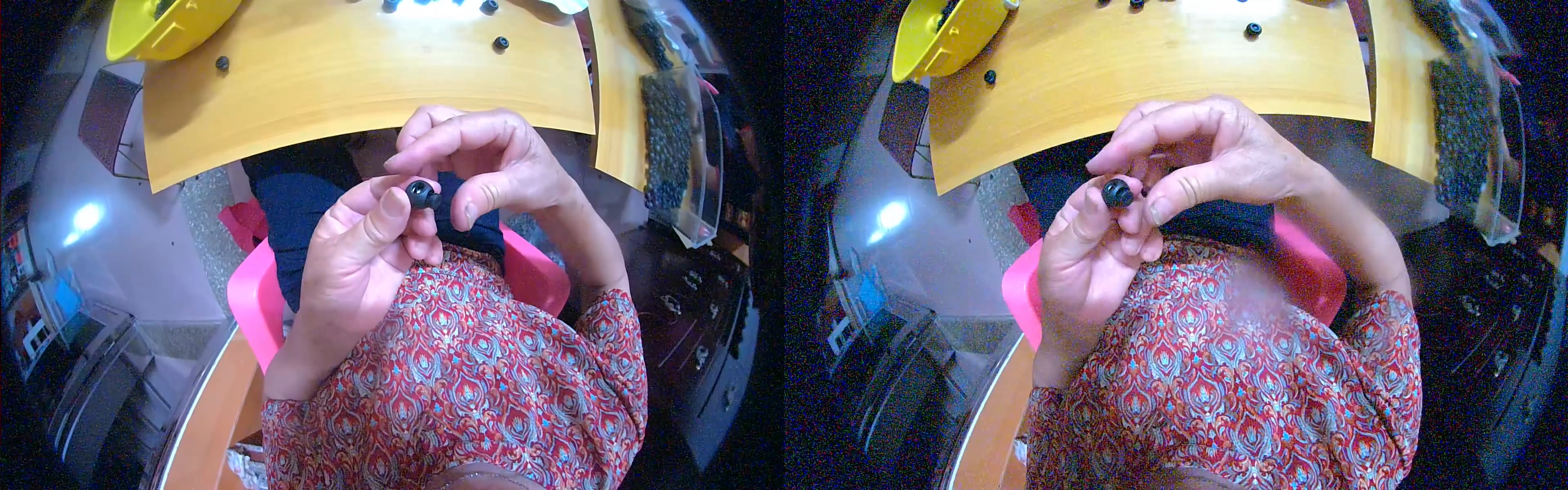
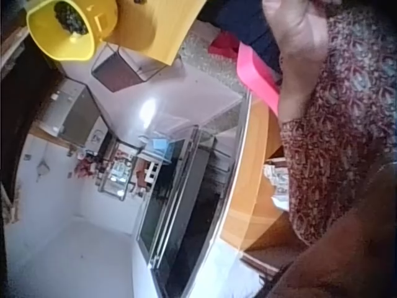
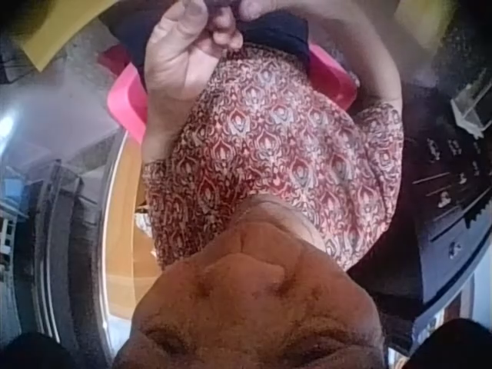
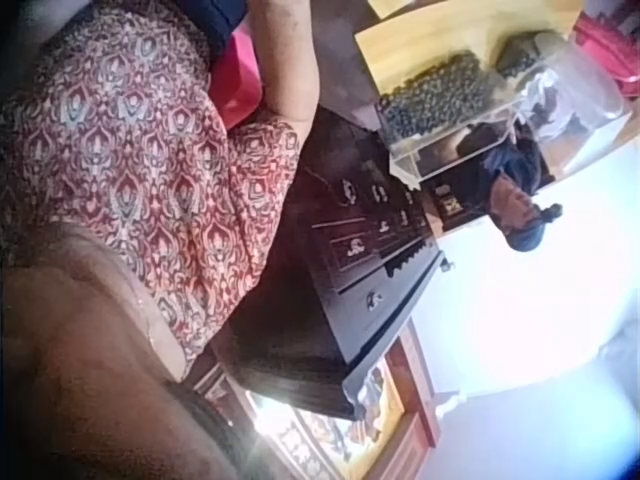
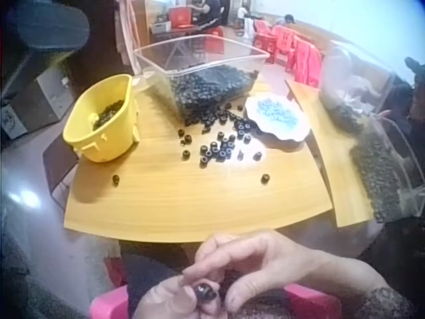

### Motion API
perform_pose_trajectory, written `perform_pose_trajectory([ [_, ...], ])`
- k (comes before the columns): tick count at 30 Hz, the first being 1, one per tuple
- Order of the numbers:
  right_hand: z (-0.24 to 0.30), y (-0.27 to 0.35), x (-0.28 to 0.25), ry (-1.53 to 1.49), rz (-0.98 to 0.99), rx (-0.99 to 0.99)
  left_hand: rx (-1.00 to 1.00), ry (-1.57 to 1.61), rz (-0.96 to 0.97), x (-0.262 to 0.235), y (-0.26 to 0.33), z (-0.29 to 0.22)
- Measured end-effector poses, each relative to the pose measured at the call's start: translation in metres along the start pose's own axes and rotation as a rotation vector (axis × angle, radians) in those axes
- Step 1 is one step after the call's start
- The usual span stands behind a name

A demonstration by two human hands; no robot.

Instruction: Assembling small hardware components by hand at a workbench.

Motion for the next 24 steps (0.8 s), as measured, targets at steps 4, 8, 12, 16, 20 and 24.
perform_pose_trajectory([
  [4, 0.003, 0.002, -0.005, 0.039, -0.056, 0.009, 0.006, 0.030, 0.001, -0.003, 0.000, 0.001],
  [8, 0.015, 0.006, -0.002, 0.316, -0.016, -0.120, 0.045, 0.001, -0.063, -0.006, 0.004, -0.002],
  [12, 0.040, 0.013, 0.007, 0.748, -0.113, -0.342, 0.071, -0.014, -0.075, -0.010, 0.004, -0.003],
  [16, 0.050, 0.016, 0.016, 0.934, -0.161, -0.467, 0.084, -0.035, -0.087, -0.012, 0.003, -0.005],
  [20, 0.060, 0.020, 0.022, 1.011, -0.184, -0.517, 0.151, -0.218, -0.126, -0.004, 0.003, -0.014],
  [24, 0.067, 0.022, 0.030, 1.054, -0.212, -0.595, 0.219, -0.367, -0.270, -0.004, 0.011, -0.022],
])
Point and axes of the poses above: each hand's wrist, its own y-axis away from the middle knuckle, its own x-axis out of the palm, z = x × y, the point moved 9 cm from there along -y, towards the middle knuckle, and after that the axes turned 2 degrees about -z, right-handed, at the moved point
